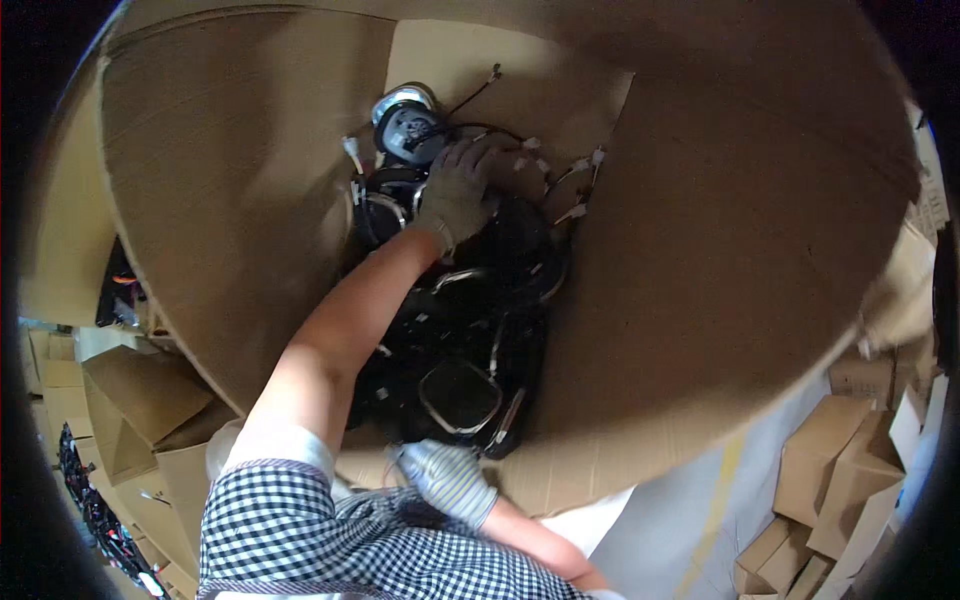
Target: The person tests digital display meters in a cardboard box by plugging their wire connectors into a test cable by hand to illuminate the screens.
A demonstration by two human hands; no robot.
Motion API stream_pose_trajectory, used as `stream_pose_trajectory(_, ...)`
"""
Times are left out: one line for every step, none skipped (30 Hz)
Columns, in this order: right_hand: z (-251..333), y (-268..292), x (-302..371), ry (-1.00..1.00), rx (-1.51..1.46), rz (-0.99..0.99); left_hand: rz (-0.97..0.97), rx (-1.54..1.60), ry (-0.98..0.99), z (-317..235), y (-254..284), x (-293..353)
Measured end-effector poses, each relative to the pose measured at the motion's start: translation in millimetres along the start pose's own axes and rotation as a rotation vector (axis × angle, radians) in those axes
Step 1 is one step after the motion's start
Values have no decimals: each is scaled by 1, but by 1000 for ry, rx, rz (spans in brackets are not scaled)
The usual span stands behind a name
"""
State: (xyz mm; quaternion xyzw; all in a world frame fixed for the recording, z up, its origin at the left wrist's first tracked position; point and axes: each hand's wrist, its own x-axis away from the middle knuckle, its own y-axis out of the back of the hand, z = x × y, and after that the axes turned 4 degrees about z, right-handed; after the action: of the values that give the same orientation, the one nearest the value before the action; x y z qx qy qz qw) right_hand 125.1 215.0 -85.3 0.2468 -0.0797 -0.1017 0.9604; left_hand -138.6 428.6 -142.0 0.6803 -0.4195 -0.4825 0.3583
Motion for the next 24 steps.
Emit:
stream_pose_trajectory(-3,-1,2,-214,-20,192,0,-106,21,1,-25,-23)
stream_pose_trajectory(-7,-1,7,-203,-146,104,-2,-201,40,1,-49,-41)
stream_pose_trajectory(-10,-4,11,-173,-272,25,-17,-197,53,10,-71,-50)
stream_pose_trajectory(-14,-4,13,-78,-240,-22,1,-283,97,13,-89,-60)
stream_pose_trajectory(-18,-9,15,18,-210,-62,21,-369,147,19,-105,-66)
stream_pose_trajectory(-26,-28,19,-106,-552,-33,13,-356,156,17,-112,-73)
stream_pose_trajectory(-17,2,13,-176,-320,75,178,-347,229,20,-117,-75)
stream_pose_trajectory(-35,-38,27,-180,-310,86,344,-336,301,24,-121,-76)
stream_pose_trajectory(-55,-102,46,-662,-472,117,338,-331,309,29,-126,-74)
stream_pose_trajectory(-67,-140,51,-791,-150,309,332,-409,259,36,-130,-70)
stream_pose_trajectory(-89,-161,74,-784,-144,315,328,-492,208,41,-133,-68)
stream_pose_trajectory(-74,-108,55,-540,-307,100,324,-476,205,39,-130,-69)
stream_pose_trajectory(-59,-70,43,-283,-469,-111,349,-353,186,32,-122,-68)
stream_pose_trajectory(-46,-58,41,-282,-554,-150,374,-240,168,26,-109,-68)
stream_pose_trajectory(-35,-46,37,-274,-564,-139,380,-252,178,21,-98,-68)
stream_pose_trajectory(-25,-35,33,-323,-580,-109,538,-232,183,14,-89,-68)
stream_pose_trajectory(-16,-25,29,-370,-595,-79,696,-211,189,11,-78,-64)
stream_pose_trajectory(-8,-16,24,-414,-609,-55,697,-229,192,9,-69,-56)
stream_pose_trajectory(-1,-8,22,-458,-624,-27,554,-100,202,4,-59,-41)
stream_pose_trajectory(-5,-8,23,-382,-364,35,409,27,208,-1,-48,-24)
stream_pose_trajectory(2,-5,20,-281,-284,20,419,13,203,-12,-27,-6)
stream_pose_trajectory(10,2,20,-286,-390,4,344,18,104,-23,-3,16)
stream_pose_trajectory(29,12,21,-287,-493,-7,266,22,9,-32,27,36)
stream_pose_trajectory(40,8,22,-323,-639,-23,275,9,7,-40,53,55)
